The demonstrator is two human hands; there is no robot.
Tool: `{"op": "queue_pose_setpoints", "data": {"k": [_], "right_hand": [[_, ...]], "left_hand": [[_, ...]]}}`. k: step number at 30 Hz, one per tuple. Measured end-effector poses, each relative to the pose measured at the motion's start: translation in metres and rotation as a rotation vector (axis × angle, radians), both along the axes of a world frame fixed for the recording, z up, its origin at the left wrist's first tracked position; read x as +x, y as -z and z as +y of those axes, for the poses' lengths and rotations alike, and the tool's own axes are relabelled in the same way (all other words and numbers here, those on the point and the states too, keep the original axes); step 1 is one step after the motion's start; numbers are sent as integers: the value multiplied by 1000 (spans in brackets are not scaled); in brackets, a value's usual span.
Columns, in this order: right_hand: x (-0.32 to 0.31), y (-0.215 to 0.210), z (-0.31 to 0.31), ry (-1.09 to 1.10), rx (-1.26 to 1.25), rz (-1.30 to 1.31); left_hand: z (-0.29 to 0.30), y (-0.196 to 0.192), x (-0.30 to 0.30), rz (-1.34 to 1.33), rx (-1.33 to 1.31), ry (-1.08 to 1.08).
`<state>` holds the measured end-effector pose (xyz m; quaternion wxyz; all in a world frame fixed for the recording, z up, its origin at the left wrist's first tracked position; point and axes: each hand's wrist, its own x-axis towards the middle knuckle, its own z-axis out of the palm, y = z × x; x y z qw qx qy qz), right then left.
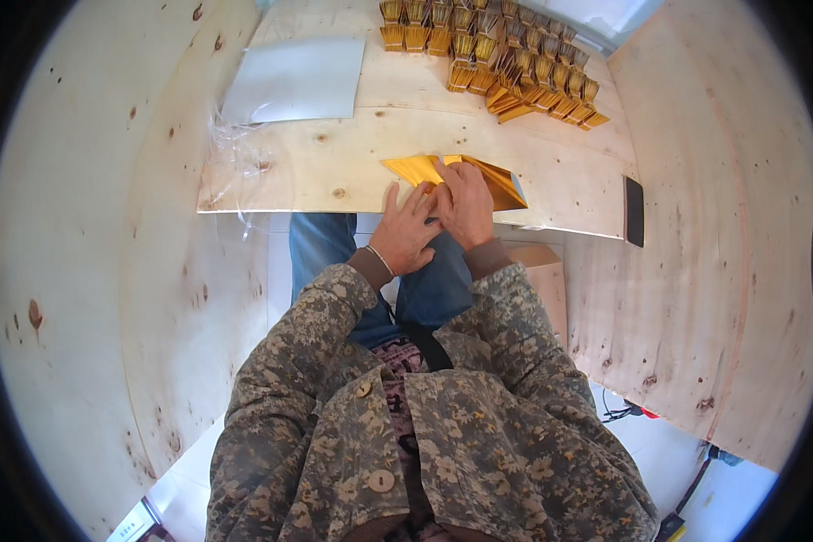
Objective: The person folds a gold-colored sheet of paper into a small, boat-shaped origami object. They press the folds to create sharp creases, then place the finished item on a wooden table next to a stack of similar completed pieces.
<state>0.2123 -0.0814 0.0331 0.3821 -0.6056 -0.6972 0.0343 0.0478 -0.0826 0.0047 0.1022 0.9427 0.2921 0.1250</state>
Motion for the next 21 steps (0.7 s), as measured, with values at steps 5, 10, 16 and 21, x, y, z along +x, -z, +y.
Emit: {"op": "queue_pose_setpoints", "data": {"k": [5, 10, 16, 21], "right_hand": [[11, -35, -25, 65, 253, 92], [89, -25, -13, 376, 115, 446], [152, 26, 9, 408, -501, 628], [127, 19, 1, 309, -508, 322]], "left_hand": [[-2, 0, 1, -74, 29, -8], [-4, -1, 3, -74, 48, -18], [-2, 1, 8, -175, -14, -105], [1, 3, 9, -177, -10, -115]]}}
